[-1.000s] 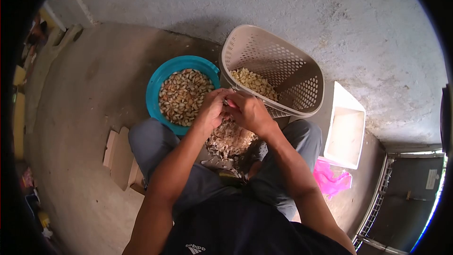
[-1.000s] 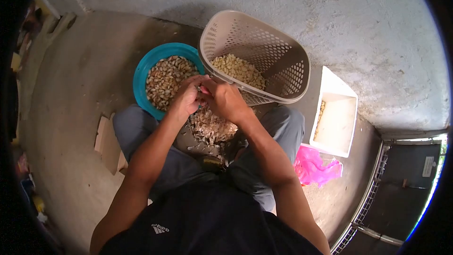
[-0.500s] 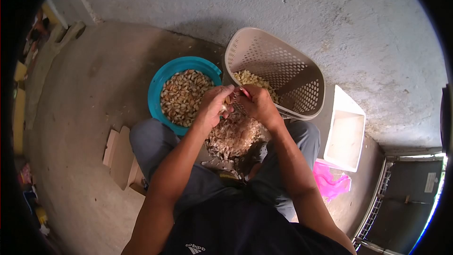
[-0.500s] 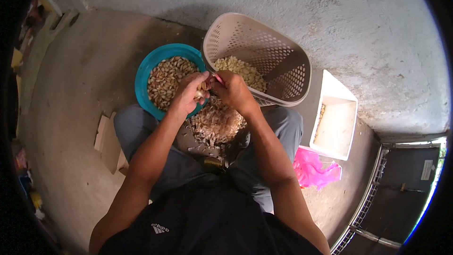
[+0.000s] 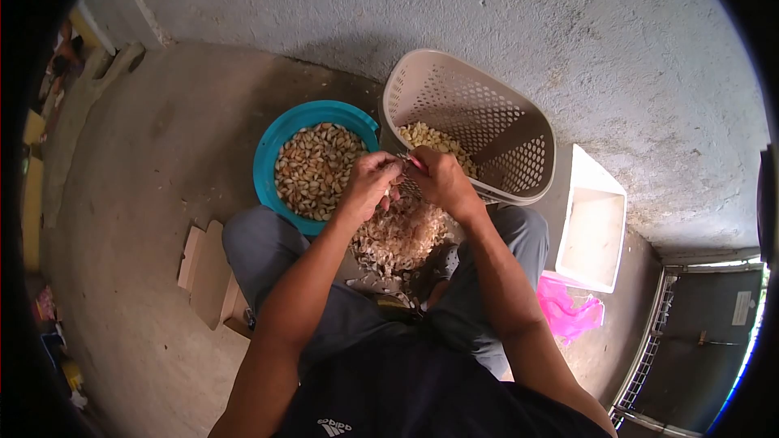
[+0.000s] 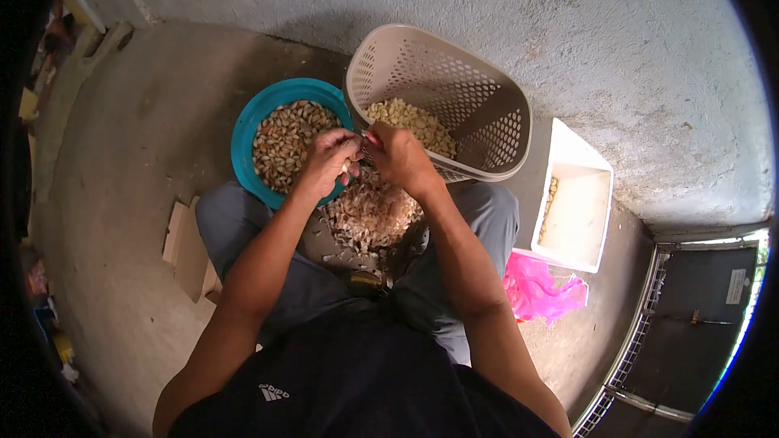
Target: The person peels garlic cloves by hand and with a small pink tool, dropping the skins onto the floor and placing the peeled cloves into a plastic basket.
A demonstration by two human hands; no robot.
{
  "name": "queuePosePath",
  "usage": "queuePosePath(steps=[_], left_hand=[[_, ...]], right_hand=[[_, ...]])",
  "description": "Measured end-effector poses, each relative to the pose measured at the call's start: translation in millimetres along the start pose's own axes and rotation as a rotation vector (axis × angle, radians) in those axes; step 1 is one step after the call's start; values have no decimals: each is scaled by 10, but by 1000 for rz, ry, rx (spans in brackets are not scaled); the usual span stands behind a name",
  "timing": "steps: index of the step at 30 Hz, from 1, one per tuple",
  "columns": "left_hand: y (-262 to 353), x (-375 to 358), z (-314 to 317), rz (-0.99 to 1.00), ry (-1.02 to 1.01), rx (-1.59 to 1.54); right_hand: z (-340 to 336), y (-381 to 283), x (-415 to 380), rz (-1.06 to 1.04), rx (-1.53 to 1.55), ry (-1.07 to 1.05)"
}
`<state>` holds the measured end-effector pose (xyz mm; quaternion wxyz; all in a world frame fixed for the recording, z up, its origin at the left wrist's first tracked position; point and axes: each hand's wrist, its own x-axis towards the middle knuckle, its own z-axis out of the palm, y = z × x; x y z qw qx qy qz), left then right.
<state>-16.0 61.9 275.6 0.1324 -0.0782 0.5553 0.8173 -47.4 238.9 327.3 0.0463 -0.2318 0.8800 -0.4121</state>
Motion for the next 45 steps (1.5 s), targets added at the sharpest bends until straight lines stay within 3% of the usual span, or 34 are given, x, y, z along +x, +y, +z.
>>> queuePosePath(steps=[11, 14, 17, 20, 26, 29, 35, 41, 45], left_hand=[[-5, 2, -35, 4, -31, 60], [-36, 1, -33, 49, -21, 21], [-23, -17, -28, 70, 14, -5], [-14, -26, -30, 35, 50, -94], [23, -64, -10, -23, 54, -269], [27, -72, -8, -15, 74, -243], [107, -90, -91, 151, 73, 62], [111, -85, -90, 224, -23, 232], [49, -56, -63, 189, 6, 179]], right_hand=[[15, -19, 6, 21, 45, 56], [75, 31, 3, -76, 104, 135], [109, 176, 44, 185, 454, -65], [129, 201, 9, 385, 870, -114], [313, 274, -49, 498, 1388, -47], [365, 259, -50, 527, 1436, -23], [170, 78, 35, 415, 986, -58], [142, 116, 35, 309, 764, -72], [113, 132, 28, 335, 851, -57]])
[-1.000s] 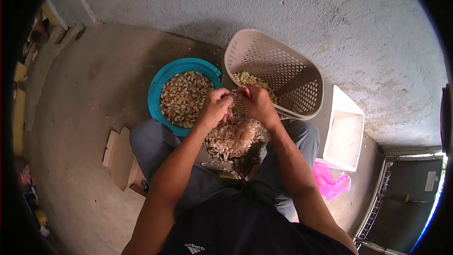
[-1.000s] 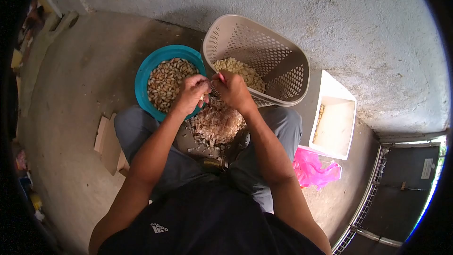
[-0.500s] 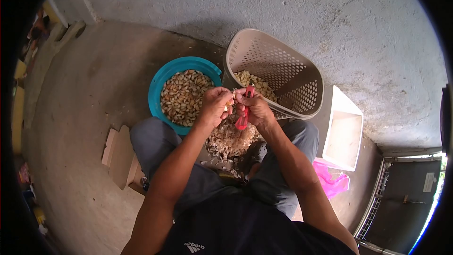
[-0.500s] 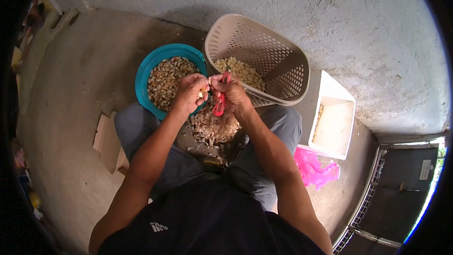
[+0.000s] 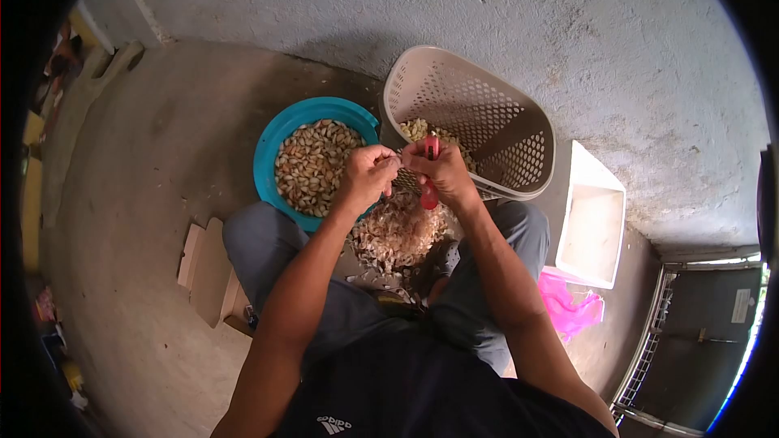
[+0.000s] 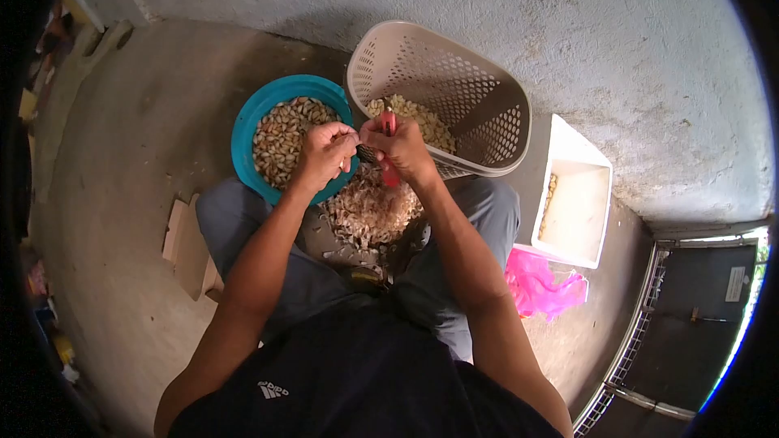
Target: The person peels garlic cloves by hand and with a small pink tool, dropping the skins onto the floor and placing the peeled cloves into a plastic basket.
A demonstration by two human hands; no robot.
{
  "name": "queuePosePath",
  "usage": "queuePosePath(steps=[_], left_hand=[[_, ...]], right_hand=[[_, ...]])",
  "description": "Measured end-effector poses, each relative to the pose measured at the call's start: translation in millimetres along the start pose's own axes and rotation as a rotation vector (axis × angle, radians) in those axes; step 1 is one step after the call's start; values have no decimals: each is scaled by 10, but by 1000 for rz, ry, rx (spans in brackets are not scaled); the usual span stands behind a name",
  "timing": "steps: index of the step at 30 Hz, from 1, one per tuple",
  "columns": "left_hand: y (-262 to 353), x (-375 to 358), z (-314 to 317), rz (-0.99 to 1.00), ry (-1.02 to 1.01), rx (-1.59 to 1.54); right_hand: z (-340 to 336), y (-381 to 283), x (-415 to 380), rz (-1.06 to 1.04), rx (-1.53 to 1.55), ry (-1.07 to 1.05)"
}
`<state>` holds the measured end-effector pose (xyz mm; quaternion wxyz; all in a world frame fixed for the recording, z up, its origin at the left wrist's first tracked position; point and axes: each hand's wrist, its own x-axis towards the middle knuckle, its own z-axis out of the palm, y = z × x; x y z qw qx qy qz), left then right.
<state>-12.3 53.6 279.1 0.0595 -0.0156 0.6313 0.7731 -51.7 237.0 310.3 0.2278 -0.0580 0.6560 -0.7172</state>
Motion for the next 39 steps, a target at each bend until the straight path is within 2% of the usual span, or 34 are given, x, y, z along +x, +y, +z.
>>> queuePosePath(steps=[7, 10, 13, 16, 19, 25, 26, 29, 33, 34, 39], left_hand=[[-24, -37, 125, -40, 51, -92], [6, -44, 151, -18, 62, -53], [-102, -5, 155, 88, 107, 35], [-201, 51, 111, 234, 177, 285], [-144, 55, 53, 166, 189, 216], [-79, -52, 50, 20, -204, 401], [-78, -86, 91, 109, -221, 488], [-157, -101, 149, 168, -249, 425], [-77, -67, 176, -76, -186, 135], [-118, -38, 146, -38, -200, 89], [-14, -51, 152, -174, -164, -17]], right_hand=[[45, 86, 12, 17, 81, 32], [4, 73, 17, 42, 125, -7], [-34, 71, 33, 66, 102, -48], [-71, 39, 6, 105, 111, -86], [-65, -18, -16, 121, 146, -69], [-193, -155, -63, 76, 162, -51], [-225, -157, -60, 69, 140, -57], [-273, -114, -57, 40, 59, -70], [-327, -64, -96, 5, -51, -65], [-336, -36, -91, 0, -64, -49], [-274, 107, -89, 1, 67, -50]])
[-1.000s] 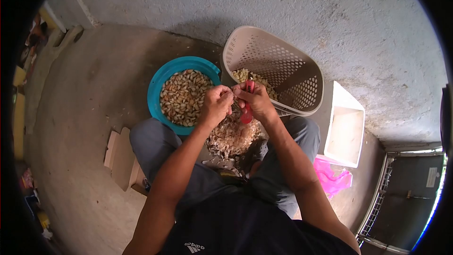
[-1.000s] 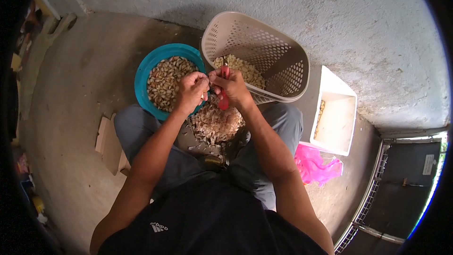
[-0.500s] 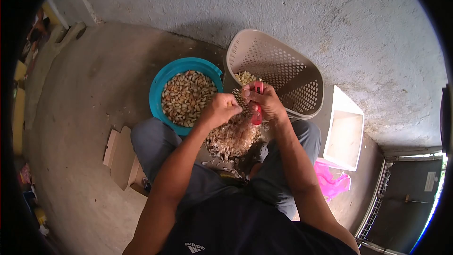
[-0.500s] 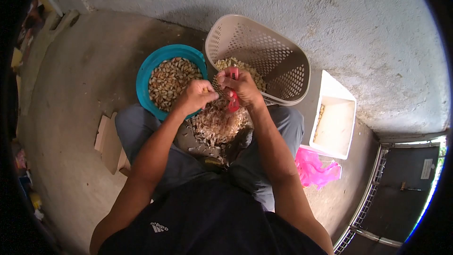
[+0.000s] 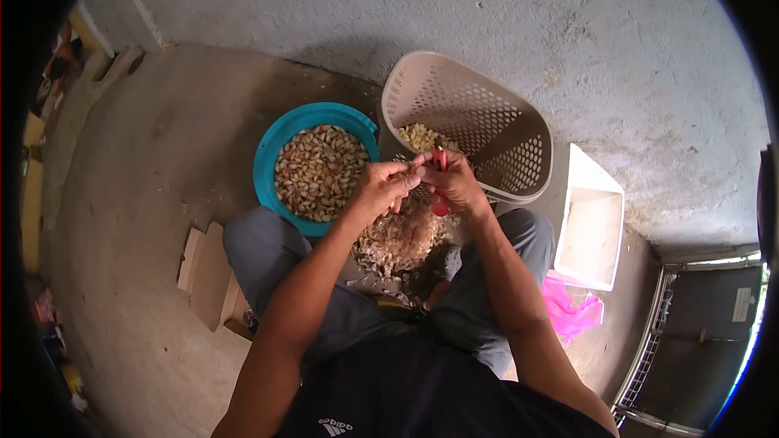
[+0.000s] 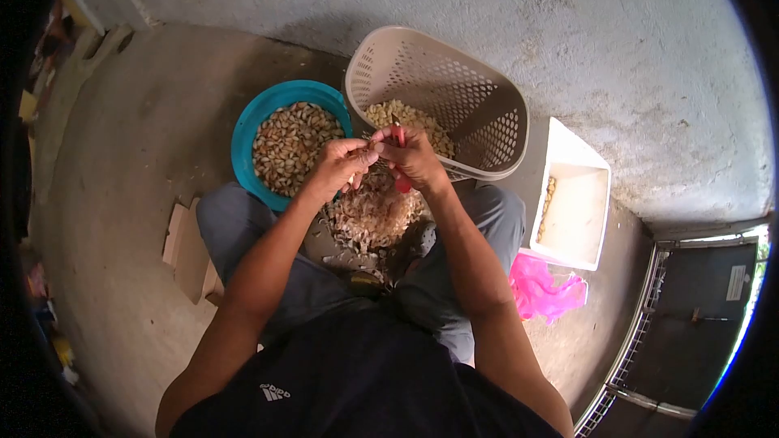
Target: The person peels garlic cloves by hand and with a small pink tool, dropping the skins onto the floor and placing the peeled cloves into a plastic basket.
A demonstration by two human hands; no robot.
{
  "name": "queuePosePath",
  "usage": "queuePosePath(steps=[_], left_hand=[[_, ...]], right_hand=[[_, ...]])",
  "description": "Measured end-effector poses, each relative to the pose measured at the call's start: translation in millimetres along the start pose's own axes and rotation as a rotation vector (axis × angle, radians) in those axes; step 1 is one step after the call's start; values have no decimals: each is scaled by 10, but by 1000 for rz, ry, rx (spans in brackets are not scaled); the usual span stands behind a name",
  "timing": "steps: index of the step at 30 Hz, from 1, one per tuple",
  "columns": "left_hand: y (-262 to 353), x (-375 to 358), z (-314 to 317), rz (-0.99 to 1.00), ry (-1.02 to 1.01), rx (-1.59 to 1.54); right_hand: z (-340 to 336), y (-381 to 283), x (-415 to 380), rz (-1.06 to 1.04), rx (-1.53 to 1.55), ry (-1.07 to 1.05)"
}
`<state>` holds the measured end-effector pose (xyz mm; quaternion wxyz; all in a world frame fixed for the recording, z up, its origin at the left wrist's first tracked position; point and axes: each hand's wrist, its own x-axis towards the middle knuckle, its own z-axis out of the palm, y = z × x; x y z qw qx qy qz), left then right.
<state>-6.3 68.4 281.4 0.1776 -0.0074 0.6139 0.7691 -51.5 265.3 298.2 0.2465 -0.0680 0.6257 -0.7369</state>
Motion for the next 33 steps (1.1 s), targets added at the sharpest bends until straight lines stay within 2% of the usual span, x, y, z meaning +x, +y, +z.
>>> queuePosePath(steps=[2, 5, 11, 17, 20, 23, 26, 32, 33], left_hand=[[54, -13, 16, -83, 12, -36], [-64, 20, -25, -88, -57, -381], [-83, 28, -9, -102, -78, -496], [-269, 67, 7, -148, -166, -820], [-163, 11, 78, -164, -148, -837], [-339, 89, 16, -161, -158, -857], [-299, 100, -3, -179, -94, -842], [-247, 143, -94, -161, -70, -808], [-241, 141, -97, -154, -69, -803]], right_hand=[[27, 32, -15, 20, 116, -10], [26, 30, -34, 48, 220, -52], [-5, 19, -38, 67, 214, -95], [29, -35, -45, 69, 175, -100], [-9, 28, -35, 49, 212, -97], [32, -32, -40, 39, 147, -77], [157, -111, -65, -58, -112, 85], [87, -401, -255, 135, -319, 103], [59, -324, -237, 40, -401, 85]])
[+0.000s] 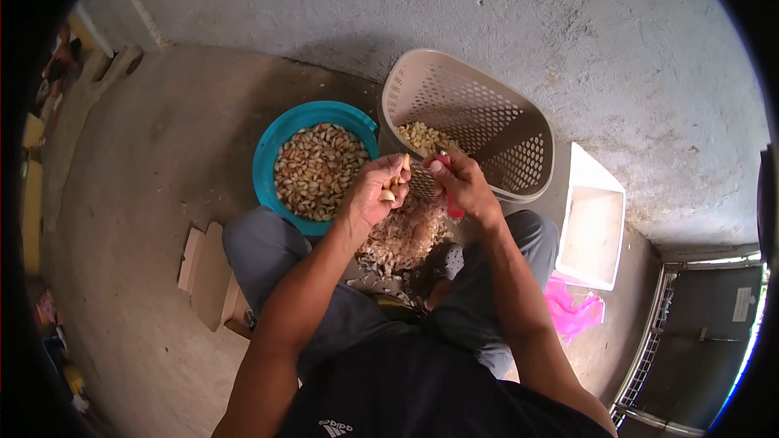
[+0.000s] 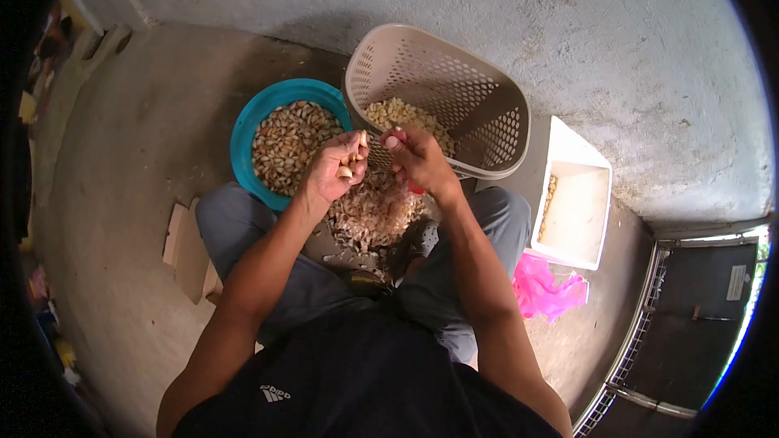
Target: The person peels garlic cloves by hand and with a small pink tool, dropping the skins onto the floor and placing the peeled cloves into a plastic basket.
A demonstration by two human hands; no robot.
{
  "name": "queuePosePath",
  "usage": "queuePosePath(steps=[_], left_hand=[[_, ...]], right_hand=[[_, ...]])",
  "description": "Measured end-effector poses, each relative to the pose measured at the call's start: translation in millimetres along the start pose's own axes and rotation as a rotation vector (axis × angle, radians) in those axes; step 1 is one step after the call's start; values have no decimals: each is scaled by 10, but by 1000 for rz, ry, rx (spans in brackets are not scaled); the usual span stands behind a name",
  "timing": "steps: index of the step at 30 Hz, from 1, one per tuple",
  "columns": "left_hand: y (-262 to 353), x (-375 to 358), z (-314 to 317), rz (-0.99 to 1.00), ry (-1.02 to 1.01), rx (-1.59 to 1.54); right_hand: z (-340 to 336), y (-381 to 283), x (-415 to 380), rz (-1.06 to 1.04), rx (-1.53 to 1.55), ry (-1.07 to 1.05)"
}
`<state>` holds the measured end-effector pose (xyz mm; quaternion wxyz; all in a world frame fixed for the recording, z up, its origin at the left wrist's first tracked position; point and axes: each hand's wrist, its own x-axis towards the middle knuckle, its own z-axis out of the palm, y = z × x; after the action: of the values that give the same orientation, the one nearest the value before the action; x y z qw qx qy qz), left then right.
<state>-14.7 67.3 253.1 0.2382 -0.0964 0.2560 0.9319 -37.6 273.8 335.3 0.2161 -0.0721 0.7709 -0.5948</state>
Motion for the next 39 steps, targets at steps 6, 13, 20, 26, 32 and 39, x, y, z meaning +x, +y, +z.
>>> queuePosePath(steps=[6, 13, 20, 26, 32, 39], left_hand=[[-23, -30, 77, 23, -50, 82], [-9, -35, 117, 20, -53, 89], [-5, -1, 59, 13, -73, 119], [4, -10, 68, 32, -64, 119], [-25, -34, 64, 23, -40, 60], [-51, -30, 32, 28, -32, 25]], right_hand=[[66, 121, -9, -237, -226, 129], [117, -26, -34, -323, -413, 23], [114, -44, 10, -289, -439, 26], [118, -98, 4, -223, -457, 1], [160, -22, 40, -209, -418, -31], [208, -76, 8, -156, -386, -20]])
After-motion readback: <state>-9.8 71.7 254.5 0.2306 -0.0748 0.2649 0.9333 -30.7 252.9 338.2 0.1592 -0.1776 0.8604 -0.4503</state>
